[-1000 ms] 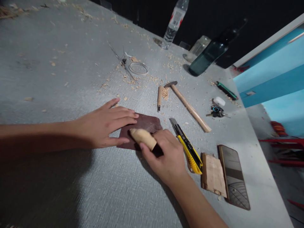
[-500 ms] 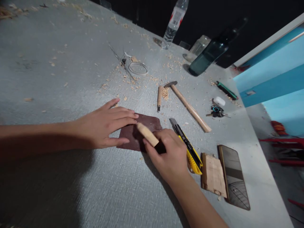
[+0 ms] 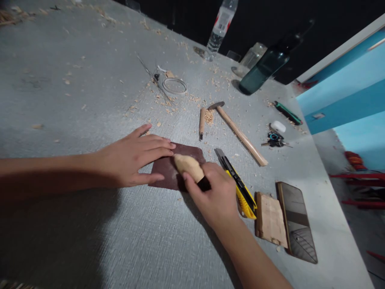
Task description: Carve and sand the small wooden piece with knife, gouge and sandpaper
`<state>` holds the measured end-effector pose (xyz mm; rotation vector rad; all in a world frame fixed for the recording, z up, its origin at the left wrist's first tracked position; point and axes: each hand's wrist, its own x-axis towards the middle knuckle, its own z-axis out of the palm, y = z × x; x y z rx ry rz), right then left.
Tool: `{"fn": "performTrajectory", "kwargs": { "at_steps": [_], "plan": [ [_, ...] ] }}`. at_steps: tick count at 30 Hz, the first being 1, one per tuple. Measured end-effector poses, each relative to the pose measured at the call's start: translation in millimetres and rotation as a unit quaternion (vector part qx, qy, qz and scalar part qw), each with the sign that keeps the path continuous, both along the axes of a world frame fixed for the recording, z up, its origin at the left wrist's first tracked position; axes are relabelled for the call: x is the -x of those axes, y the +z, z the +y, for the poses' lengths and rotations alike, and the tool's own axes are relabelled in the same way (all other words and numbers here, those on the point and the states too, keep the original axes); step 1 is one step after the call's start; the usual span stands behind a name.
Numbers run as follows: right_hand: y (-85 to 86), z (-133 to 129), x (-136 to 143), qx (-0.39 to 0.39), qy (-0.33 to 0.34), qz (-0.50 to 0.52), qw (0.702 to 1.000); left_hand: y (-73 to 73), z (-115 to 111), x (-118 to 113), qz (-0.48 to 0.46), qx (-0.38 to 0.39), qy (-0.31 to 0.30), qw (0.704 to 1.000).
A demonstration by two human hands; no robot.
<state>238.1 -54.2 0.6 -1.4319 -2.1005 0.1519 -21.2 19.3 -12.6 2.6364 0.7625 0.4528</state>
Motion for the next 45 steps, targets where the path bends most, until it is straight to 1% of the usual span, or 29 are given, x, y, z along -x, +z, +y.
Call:
{"fn": "performTrajectory", "kwargs": {
  "at_steps": [1, 2, 3, 5, 6, 7, 10, 11, 12, 14, 15, 16, 19, 20, 21, 23, 24, 25, 28, 29, 32, 33, 34, 37, 38, 41, 42, 43, 45],
  "plan": [
    [0.0, 0.1, -0.2, -0.008, -0.03, -0.006, 0.999, 0.3, 0.0, 0.0, 0.002, 0.001, 0.001, 1.0],
    [0.1, -0.1, -0.2, -0.011, -0.033, -0.008, 0.999, 0.5, 0.0, 0.0, 0.002, 0.002, 0.001, 1.0],
    [0.3, -0.4, 0.1, -0.006, -0.006, -0.005, 1.0, 0.4, 0.0, 0.0, 0.002, 0.002, 0.001, 1.0],
    [0.8, -1.1, 0.9, 0.011, 0.074, 0.003, 0.997, -0.2, 0.0, 0.1, -0.002, 0.0, 0.001, 1.0],
    [1.0, -1.3, 1.2, 0.017, 0.093, 0.005, 0.996, -0.7, 0.0, 0.2, -0.005, -0.001, 0.0, 1.0],
    [0.9, -1.3, 1.2, 0.016, 0.084, 0.003, 0.996, -1.2, 0.0, 0.2, -0.007, -0.002, 0.0, 1.0],
    [0.1, -0.3, -0.1, -0.009, -0.027, -0.02, 0.999, -1.8, 0.0, 0.3, -0.007, -0.004, 0.0, 1.0],
    [-0.4, -0.1, -0.6, -0.012, -0.039, -0.025, 0.999, -1.8, -0.1, 0.3, -0.004, -0.004, 0.0, 1.0],
    [-0.8, 0.0, -0.9, -0.01, -0.023, -0.024, 0.999, -1.6, -0.1, 0.2, -0.001, -0.004, 0.002, 1.0],
    [-1.4, -0.3, -1.0, 0.0, 0.042, -0.013, 0.999, -1.2, -0.2, 0.2, 0.003, -0.004, 0.001, 1.0],
    [-1.6, -0.6, -0.9, 0.003, 0.057, -0.011, 0.998, -1.1, -0.3, 0.2, 0.004, -0.004, 0.001, 1.0],
    [-1.8, -0.8, -0.8, 0.003, 0.049, -0.013, 0.999, -1.1, -0.3, 0.2, 0.004, -0.005, 0.0, 1.0],
    [-2.0, -1.3, -0.9, -0.009, -0.046, -0.034, 0.998, -1.3, -0.3, 0.4, 0.003, -0.006, -0.002, 1.0],
    [-1.8, -1.4, -0.8, -0.007, -0.048, -0.035, 0.998, -1.5, -0.3, 0.5, 0.004, -0.006, -0.002, 1.0],
    [-1.5, -1.5, -0.5, -0.001, -0.025, -0.031, 0.999, -1.7, -0.3, 0.6, 0.003, -0.006, -0.001, 1.0],
    [-0.6, -1.8, 0.2, 0.009, 0.046, -0.019, 0.999, -2.2, -0.5, 0.7, 0.001, -0.008, 0.001, 1.0],
    [0.0, -1.8, 0.6, 0.011, 0.062, -0.015, 0.998, -2.4, -0.6, 0.9, 0.0, -0.009, 0.001, 1.0],
    [0.5, -1.8, 0.8, 0.009, 0.053, -0.014, 0.998, -2.6, -0.7, 1.0, 0.0, -0.01, 0.001, 1.0],
    [1.2, -1.0, 1.3, -0.007, -0.035, -0.021, 0.999, -3.1, -0.9, 1.1, 0.001, -0.01, 0.0, 1.0],
    [1.1, -0.8, 1.4, -0.009, -0.037, -0.023, 0.999, -3.3, -0.9, 1.1, 0.002, -0.01, 0.0, 1.0],
    [0.1, -0.9, 1.6, -0.006, 0.056, -0.018, 0.998, -3.6, -0.5, 0.8, 0.004, -0.004, 0.001, 1.0],
    [-0.3, -1.0, 1.3, -0.003, 0.069, -0.018, 0.997, -3.8, -0.3, 0.7, 0.005, -0.001, 0.001, 1.0],
    [-0.5, -1.2, 0.9, -0.002, 0.059, -0.019, 0.998, -3.9, -0.3, 0.7, 0.005, 0.0, 0.001, 1.0],
    [-0.7, -1.3, -0.8, -0.014, -0.029, -0.03, 0.999, -4.4, -0.3, 0.7, 0.006, 0.001, 0.002, 1.0],
    [-0.6, -1.4, -0.9, -0.014, -0.027, -0.03, 0.999, -4.5, -0.3, 0.8, 0.006, 0.0, 0.004, 1.0],
    [0.0, -1.6, 0.0, 0.005, 0.062, -0.014, 0.998, -4.3, -0.4, 0.7, 0.007, 0.001, 0.004, 1.0],
    [0.2, -1.6, 0.4, 0.01, 0.071, -0.011, 0.997, -4.0, -0.4, 0.6, 0.006, 0.001, 0.004, 1.0],
    [0.4, -1.6, 0.5, 0.011, 0.058, -0.011, 0.998, -3.7, -0.4, 0.5, 0.006, 0.002, 0.003, 1.0],
    [0.7, -1.5, 0.2, 0.005, -0.01, -0.018, 1.0, -3.1, -0.4, 0.3, 0.004, 0.002, 0.002, 1.0]
  ]
}}
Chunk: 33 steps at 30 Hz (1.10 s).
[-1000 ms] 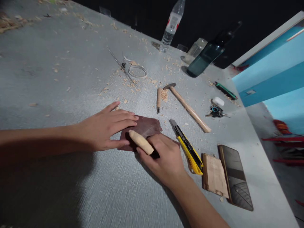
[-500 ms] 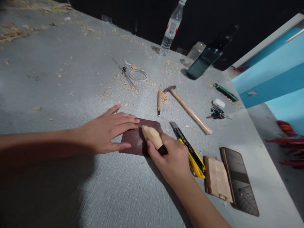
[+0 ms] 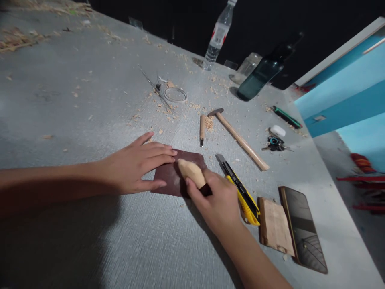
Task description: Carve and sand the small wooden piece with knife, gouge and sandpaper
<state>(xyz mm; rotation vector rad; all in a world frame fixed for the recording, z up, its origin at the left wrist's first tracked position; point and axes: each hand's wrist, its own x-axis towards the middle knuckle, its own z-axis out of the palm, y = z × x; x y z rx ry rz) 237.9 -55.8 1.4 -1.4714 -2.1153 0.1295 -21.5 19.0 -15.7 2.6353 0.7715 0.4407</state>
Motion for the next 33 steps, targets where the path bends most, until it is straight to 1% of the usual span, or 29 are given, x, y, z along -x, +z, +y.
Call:
{"fn": "performTrajectory", "kwargs": {
  "at_steps": [1, 2, 5, 6, 7, 10, 11, 12, 14, 15, 16, 19, 20, 21, 23, 24, 25, 28, 29, 32, 33],
  "plan": [
    [0.1, 0.0, -0.3, -0.004, -0.024, -0.004, 1.0, 0.2, 0.0, -0.1, -0.001, -0.001, 0.001, 1.0],
    [0.2, 0.0, -0.6, -0.004, -0.024, -0.005, 1.0, 0.2, 0.1, -0.1, -0.002, -0.002, 0.001, 1.0],
    [-0.1, -0.1, -0.7, 0.012, 0.066, 0.008, 0.998, -0.4, 0.3, 0.3, -0.003, -0.004, 0.001, 1.0],
    [-0.4, -0.1, -0.6, 0.018, 0.081, 0.011, 0.996, -0.7, 0.4, 0.5, -0.003, -0.004, 0.0, 1.0],
    [-0.7, 0.0, -0.6, 0.019, 0.074, 0.013, 0.997, -1.0, 0.4, 0.7, -0.003, -0.005, -0.001, 1.0],
    [-1.9, 0.5, -1.0, -0.003, -0.012, 0.005, 1.0, -1.6, 0.3, 0.9, -0.002, -0.005, 0.0, 1.0],
    [-2.3, 0.5, -1.2, -0.008, -0.018, 0.003, 1.0, -1.7, 0.3, 0.8, -0.003, -0.006, 0.0, 1.0],
    [-2.6, 0.4, -1.3, -0.009, -0.003, 0.004, 1.0, -1.6, 0.2, 0.6, -0.004, -0.007, 0.0, 1.0],
    [-3.0, 0.2, -1.3, 0.0, 0.056, 0.005, 0.998, -1.4, 0.1, 0.0, -0.006, -0.008, 0.001, 1.0],
    [-3.0, 0.2, -1.3, 0.005, 0.072, 0.006, 0.997, -1.2, 0.1, -0.3, -0.006, -0.008, 0.001, 1.0],
    [-3.0, 0.2, -1.3, 0.005, 0.07, 0.007, 0.997, -1.0, 0.1, -0.5, -0.005, -0.008, 0.0, 1.0],
    [-2.6, 0.5, -1.6, -0.012, -0.001, 0.0, 1.0, -0.6, 0.1, -0.7, 0.002, -0.007, -0.002, 1.0],
    [-2.4, 0.5, -1.5, -0.014, -0.008, -0.001, 1.0, -0.5, 0.1, -0.7, 0.003, -0.007, -0.002, 1.0],
    [-2.2, 0.5, -1.2, -0.012, 0.004, -0.001, 1.0, -0.4, 0.1, -0.5, 0.004, -0.006, -0.001, 1.0],
    [-2.0, 0.3, -0.3, -0.001, 0.055, 0.002, 0.999, -0.1, 0.1, -0.2, 0.003, -0.006, 0.001, 1.0],
    [-2.0, 0.2, 0.2, 0.001, 0.068, 0.004, 0.998, 0.1, 0.1, -0.1, 0.003, -0.005, 0.001, 1.0],
    [-2.0, 0.0, 0.5, 0.001, 0.065, 0.003, 0.998, 0.3, 0.1, 0.0, 0.003, -0.005, 0.0, 1.0],
    [-2.1, -0.6, 0.3, -0.01, 0.005, -0.004, 1.0, 0.5, 0.3, -0.1, 0.004, -0.009, -0.002, 1.0],
    [-2.1, -0.9, 0.1, -0.009, 0.008, -0.003, 1.0, 0.5, 0.3, -0.1, 0.003, -0.01, -0.001, 1.0],
    [-1.8, -1.9, -0.5, 0.006, 0.087, 0.011, 0.996, 0.0, 0.2, -0.1, -0.003, -0.011, -0.001, 1.0],
    [-1.6, -2.0, -0.5, 0.01, 0.094, 0.012, 0.995, -0.2, 0.1, -0.1, -0.005, -0.01, -0.001, 1.0]
  ]
}}
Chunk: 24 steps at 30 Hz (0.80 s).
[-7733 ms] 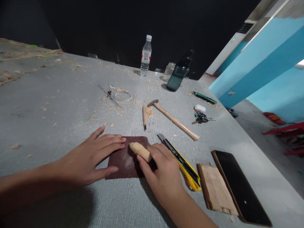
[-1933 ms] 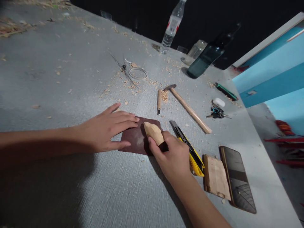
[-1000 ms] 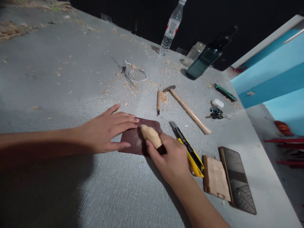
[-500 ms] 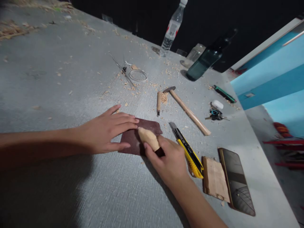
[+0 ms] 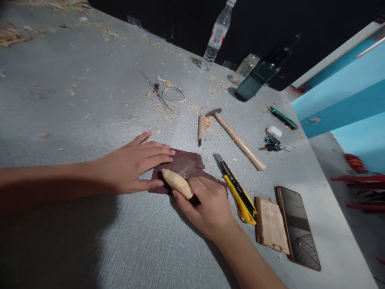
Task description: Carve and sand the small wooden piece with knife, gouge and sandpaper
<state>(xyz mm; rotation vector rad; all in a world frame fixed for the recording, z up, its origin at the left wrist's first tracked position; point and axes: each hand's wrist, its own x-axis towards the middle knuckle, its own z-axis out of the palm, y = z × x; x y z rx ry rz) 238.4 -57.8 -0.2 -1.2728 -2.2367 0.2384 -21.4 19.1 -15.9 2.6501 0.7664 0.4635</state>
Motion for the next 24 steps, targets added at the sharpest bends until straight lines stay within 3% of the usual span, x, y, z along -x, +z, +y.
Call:
{"fn": "performTrajectory", "kwargs": {
  "at_steps": [4, 8, 12, 17, 20, 24],
  "plan": [
    [1.0, 0.7, 0.5, -0.005, -0.081, -0.015, 0.997, -0.1, -0.1, 0.1, -0.004, 0.002, 0.002, 1.0],
    [1.1, 0.9, 1.0, 0.002, -0.013, -0.003, 1.0, 0.7, 0.0, 0.0, -0.004, 0.006, 0.001, 1.0],
    [1.0, 0.6, 0.5, 0.0, -0.092, -0.018, 0.996, 1.6, -0.1, -0.2, 0.002, 0.007, 0.001, 1.0],
    [0.7, 0.8, 0.1, 0.007, -0.018, -0.006, 1.0, 0.8, -0.2, -0.2, 0.002, 0.003, 0.002, 1.0],
    [0.4, 1.2, -0.9, -0.01, -0.099, -0.013, 0.995, 0.6, -0.2, -0.1, 0.001, 0.003, 0.002, 1.0],
    [0.8, 1.8, -0.6, 0.002, -0.01, -0.01, 1.0, 1.2, -0.1, 0.0, 0.001, 0.006, 0.001, 1.0]
  ]
}}
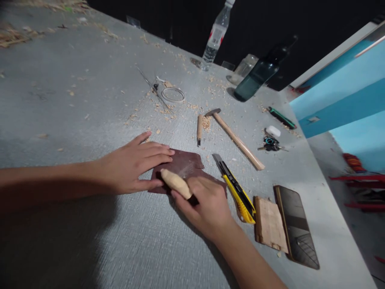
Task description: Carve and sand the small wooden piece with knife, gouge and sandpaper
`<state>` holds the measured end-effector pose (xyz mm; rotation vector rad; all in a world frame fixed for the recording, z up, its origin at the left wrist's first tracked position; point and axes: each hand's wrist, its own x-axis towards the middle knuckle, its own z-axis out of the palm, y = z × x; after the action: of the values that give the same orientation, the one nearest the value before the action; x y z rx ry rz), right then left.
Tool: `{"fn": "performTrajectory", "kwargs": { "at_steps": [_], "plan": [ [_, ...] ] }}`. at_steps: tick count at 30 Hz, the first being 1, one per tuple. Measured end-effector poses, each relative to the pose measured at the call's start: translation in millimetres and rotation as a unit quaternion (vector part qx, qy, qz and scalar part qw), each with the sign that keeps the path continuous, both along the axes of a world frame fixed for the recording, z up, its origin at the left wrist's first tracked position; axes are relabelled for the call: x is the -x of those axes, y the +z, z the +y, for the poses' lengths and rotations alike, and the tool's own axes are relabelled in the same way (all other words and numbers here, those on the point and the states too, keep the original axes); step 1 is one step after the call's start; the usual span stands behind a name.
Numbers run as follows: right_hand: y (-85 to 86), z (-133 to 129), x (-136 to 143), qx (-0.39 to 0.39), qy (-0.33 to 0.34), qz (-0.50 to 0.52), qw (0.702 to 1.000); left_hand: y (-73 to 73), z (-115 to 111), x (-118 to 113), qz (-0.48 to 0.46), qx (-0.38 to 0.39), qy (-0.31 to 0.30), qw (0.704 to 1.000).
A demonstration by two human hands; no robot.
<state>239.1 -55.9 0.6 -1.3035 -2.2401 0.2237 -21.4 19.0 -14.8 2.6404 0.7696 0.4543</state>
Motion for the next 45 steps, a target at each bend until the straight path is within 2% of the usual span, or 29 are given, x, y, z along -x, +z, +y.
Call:
{"fn": "performTrajectory", "kwargs": {
  "at_steps": [1, 4, 5, 8, 9, 12, 13, 16, 17, 21, 25, 29, 34, 39, 45],
  "plan": [
    [0.1, 0.2, 0.2, 0.003, 0.003, 0.002, 1.0, 0.0, 0.0, 0.0, -0.001, 0.0, 0.0, 1.0],
    [0.4, 0.7, 0.7, -0.009, -0.082, 0.0, 0.997, -0.7, -0.2, 0.2, -0.001, -0.002, 0.003, 1.0],
    [0.4, 0.7, 0.8, -0.009, -0.086, -0.001, 0.996, -1.1, -0.3, 0.3, -0.001, -0.003, 0.005, 1.0],
    [-0.1, -0.1, 0.8, 0.005, -0.012, 0.006, 1.0, -2.5, -0.4, 0.5, -0.005, -0.004, 0.005, 1.0],
    [-0.5, -0.2, 0.6, 0.008, -0.01, 0.007, 1.0, -2.9, -0.4, 0.5, -0.007, -0.004, 0.005, 1.0],
    [-1.3, -0.3, -0.1, -0.004, -0.096, 0.004, 0.995, -3.2, -0.5, 0.5, -0.009, -0.004, 0.006, 1.0],
    [-1.2, -0.3, -0.1, -0.005, -0.101, 0.004, 0.995, -3.0, -0.6, 0.5, -0.008, -0.004, 0.006, 1.0],
    [-0.2, -0.5, 1.0, 0.007, -0.013, 0.012, 1.0, -2.1, -1.0, 0.2, -0.005, -0.003, 0.004, 1.0],
    [0.3, -0.5, 1.4, 0.011, -0.003, 0.012, 1.0, -1.8, -1.1, 0.1, -0.006, -0.004, 0.004, 1.0],
    [1.5, 0.2, 2.0, 0.002, -0.085, 0.009, 0.996, -1.2, -1.7, 0.0, -0.013, -0.01, 0.007, 1.0],
    [2.2, 0.2, 2.6, 0.023, -0.008, 0.023, 0.999, -2.0, -1.9, 0.2, -0.013, -0.012, 0.004, 1.0],
    [2.2, -0.2, 2.1, 0.004, -0.079, 0.022, 0.997, -3.0, -2.2, 0.3, -0.011, -0.021, 0.005, 1.0],
    [1.2, -0.6, 2.5, 0.02, 0.012, 0.028, 0.999, -1.9, -3.1, -0.1, -0.008, -0.022, 0.005, 1.0],
    [-2.1, 0.8, -0.7, 0.028, -0.076, 0.014, 0.997, 0.3, -4.5, -0.8, -0.012, -0.024, 0.012, 1.0],
    [0.3, -0.4, 3.1, 0.041, -0.028, 0.017, 0.999, 0.9, -4.1, -0.8, -0.014, -0.017, 0.007, 1.0]
  ]
}}
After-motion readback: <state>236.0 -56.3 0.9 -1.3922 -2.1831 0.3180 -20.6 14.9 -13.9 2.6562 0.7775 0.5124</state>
